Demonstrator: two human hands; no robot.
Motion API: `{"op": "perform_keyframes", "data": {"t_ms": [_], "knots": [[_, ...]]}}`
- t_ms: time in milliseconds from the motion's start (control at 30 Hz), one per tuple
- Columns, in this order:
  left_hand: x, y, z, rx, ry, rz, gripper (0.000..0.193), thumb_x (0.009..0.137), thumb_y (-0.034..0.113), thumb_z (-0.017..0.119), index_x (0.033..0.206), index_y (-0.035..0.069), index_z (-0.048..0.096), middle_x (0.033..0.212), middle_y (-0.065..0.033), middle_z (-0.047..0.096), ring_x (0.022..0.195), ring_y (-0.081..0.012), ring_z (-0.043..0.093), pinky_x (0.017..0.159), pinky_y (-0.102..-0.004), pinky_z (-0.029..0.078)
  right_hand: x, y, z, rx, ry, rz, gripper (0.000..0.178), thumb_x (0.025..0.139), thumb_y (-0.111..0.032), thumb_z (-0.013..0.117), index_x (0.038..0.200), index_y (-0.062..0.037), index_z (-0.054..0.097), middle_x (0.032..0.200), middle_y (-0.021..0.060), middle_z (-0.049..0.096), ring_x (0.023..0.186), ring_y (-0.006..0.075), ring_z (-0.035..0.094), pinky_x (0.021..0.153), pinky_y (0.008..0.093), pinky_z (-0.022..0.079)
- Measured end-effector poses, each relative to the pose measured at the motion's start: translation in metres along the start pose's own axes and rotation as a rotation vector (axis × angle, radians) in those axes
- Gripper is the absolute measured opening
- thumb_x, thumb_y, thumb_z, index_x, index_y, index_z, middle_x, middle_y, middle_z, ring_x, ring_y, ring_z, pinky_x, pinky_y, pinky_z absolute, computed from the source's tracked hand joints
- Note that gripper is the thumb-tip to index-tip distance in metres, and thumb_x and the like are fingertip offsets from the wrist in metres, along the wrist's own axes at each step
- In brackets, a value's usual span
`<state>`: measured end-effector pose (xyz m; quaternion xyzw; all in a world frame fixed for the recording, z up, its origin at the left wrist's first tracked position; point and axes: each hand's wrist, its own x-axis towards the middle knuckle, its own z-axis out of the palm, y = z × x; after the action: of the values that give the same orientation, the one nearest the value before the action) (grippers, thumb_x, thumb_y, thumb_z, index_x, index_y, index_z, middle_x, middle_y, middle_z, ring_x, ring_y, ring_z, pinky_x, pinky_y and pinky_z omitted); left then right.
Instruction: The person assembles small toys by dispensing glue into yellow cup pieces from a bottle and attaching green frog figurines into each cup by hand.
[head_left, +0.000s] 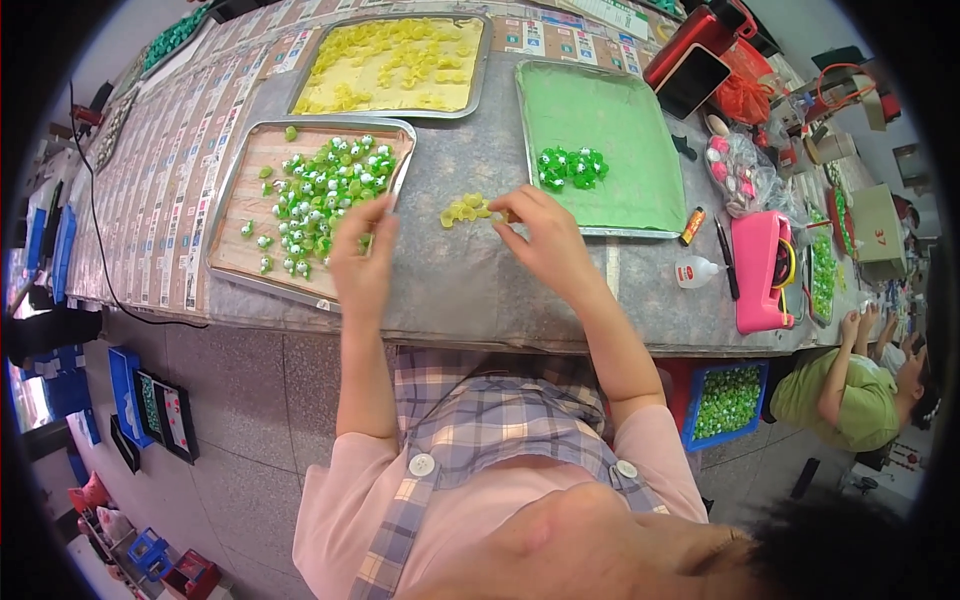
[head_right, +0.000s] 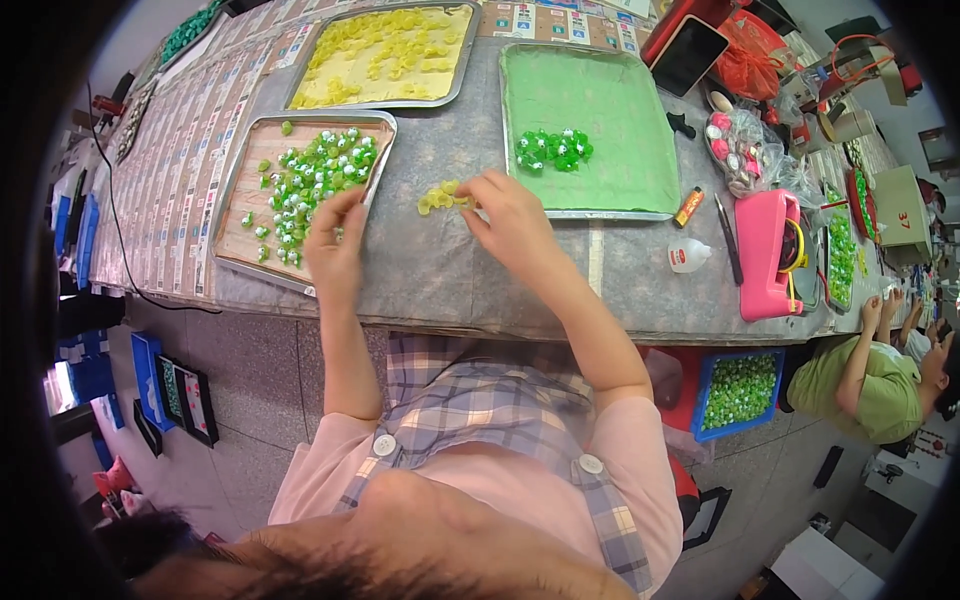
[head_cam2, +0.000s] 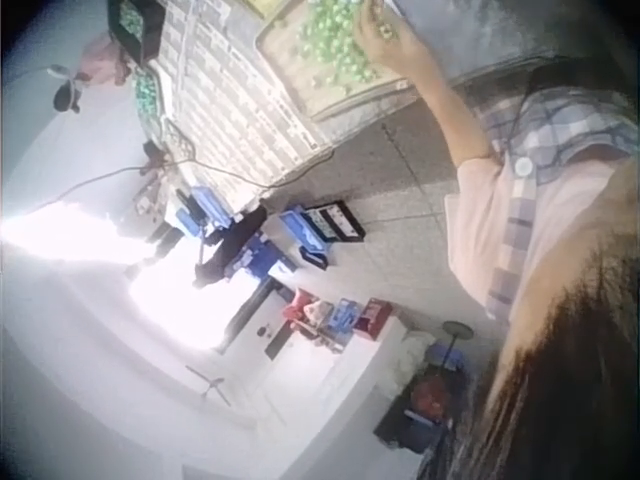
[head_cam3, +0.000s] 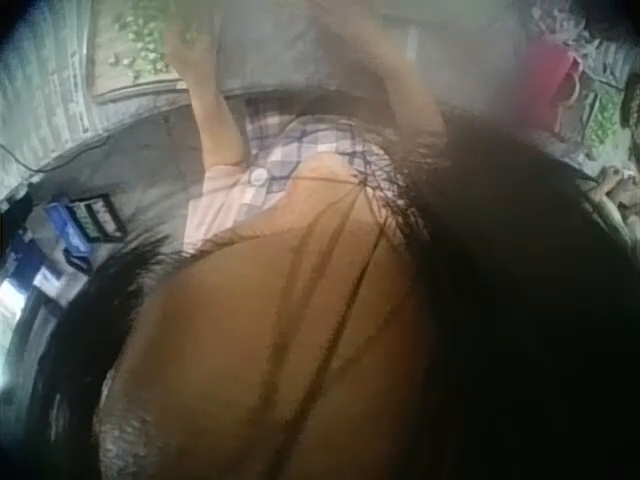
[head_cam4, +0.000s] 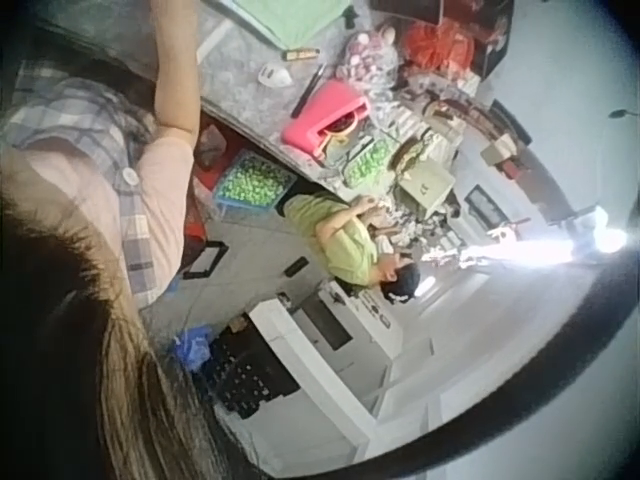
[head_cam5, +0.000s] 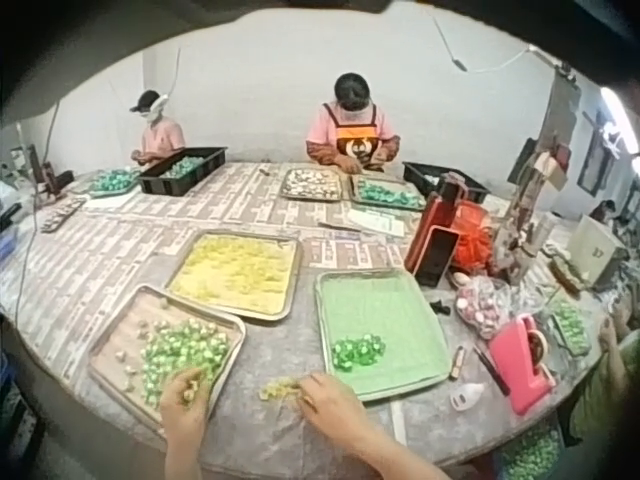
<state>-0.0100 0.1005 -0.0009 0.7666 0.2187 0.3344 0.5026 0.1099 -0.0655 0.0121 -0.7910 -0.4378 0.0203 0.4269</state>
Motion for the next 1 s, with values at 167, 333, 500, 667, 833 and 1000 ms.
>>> {"op": "perform_keyframes", "data": {"t_ms": [167, 333, 500, 667, 833, 1000], "knots": [[-0.041, 0.015, 0.047, -0.904, -0.561, -0.628, 0.029, 0.081, 0.015, 0.05, 0.106, 0.0, 0.05, 0.092, -0.0087, 0.057, 0.085, -0.0137, 0.054, 0.075, -0.0256, 0.045, -0.032, -0.024, -0.016, 0.17, 0.114, -0.056, 0.016, 0.063, -0.002, 0.061, 0.078, -0.005, 0.056, 0.083, 0.0067, 0.056, 0.072, 0.0216, 0.053, 0.062, 0.0299, 0.043], [-0.06, 0.027, 0.071, -1.164, -0.553, -0.783, 0.038, 0.079, 0.019, 0.055, 0.111, 0.001, 0.045, 0.1, -0.0078, 0.054, 0.088, -0.0135, 0.055, 0.075, -0.0248, 0.047, -0.061, -0.014, -0.002, -0.122, 0.376, -0.215, 0.02, 0.062, -0.002, 0.063, 0.08, -0.0068, 0.058, 0.09, 0.0049, 0.058, 0.076, 0.0224, 0.053, 0.065, 0.0298, 0.043], [-0.064, 0.024, 0.078, -1.186, -0.515, -0.84, 0.033, 0.079, 0.015, 0.054, 0.108, 0.001, 0.047, 0.099, -0.0078, 0.055, 0.087, -0.0134, 0.055, 0.075, -0.0254, 0.047, -0.077, -0.011, 0.003, -0.169, 0.414, -0.171, 0.024, 0.063, -0.003, 0.063, 0.086, -0.0072, 0.06, 0.095, 0.0053, 0.057, 0.083, 0.0227, 0.052, 0.07, 0.0306, 0.043], [-0.064, 0.027, 0.082, -1.228, -0.52, -0.826, 0.019, 0.08, 0.007, 0.048, 0.099, 0.001, 0.049, 0.094, -0.0088, 0.055, 0.082, -0.0142, 0.054, 0.075, -0.0256, 0.044, -0.085, -0.011, -0.014, -0.215, 0.368, -0.118, 0.025, 0.065, -0.004, 0.061, 0.089, -0.0071, 0.06, 0.1, 0.0079, 0.055, 0.089, 0.0248, 0.051, 0.075, 0.0325, 0.041], [-0.064, 0.009, 0.077, -1.287, -0.39, -0.73, 0.023, 0.078, 0.01, 0.053, 0.099, 0.001, 0.048, 0.091, -0.0103, 0.055, 0.08, -0.0156, 0.054, 0.074, -0.0269, 0.045, -0.106, 0.019, -0.063, -0.334, 0.85, 0.009, 0.031, 0.069, -0.003, 0.058, 0.099, -0.0015, 0.051, 0.104, 0.0141, 0.05, 0.095, 0.0256, 0.047, 0.079, 0.034, 0.038], [-0.059, 0.007, 0.074, -1.396, -0.389, -0.773, 0.025, 0.079, 0.012, 0.052, 0.101, 0.001, 0.047, 0.091, -0.01, 0.055, 0.081, -0.0146, 0.054, 0.077, -0.0283, 0.046, -0.131, 0.069, -0.102, -0.351, 1.124, 0.372, 0.04, 0.07, -0.009, 0.061, 0.105, 0.0011, 0.044, 0.106, 0.0143, 0.047, 0.1, 0.0231, 0.043, 0.083, 0.0325, 0.034]]}}
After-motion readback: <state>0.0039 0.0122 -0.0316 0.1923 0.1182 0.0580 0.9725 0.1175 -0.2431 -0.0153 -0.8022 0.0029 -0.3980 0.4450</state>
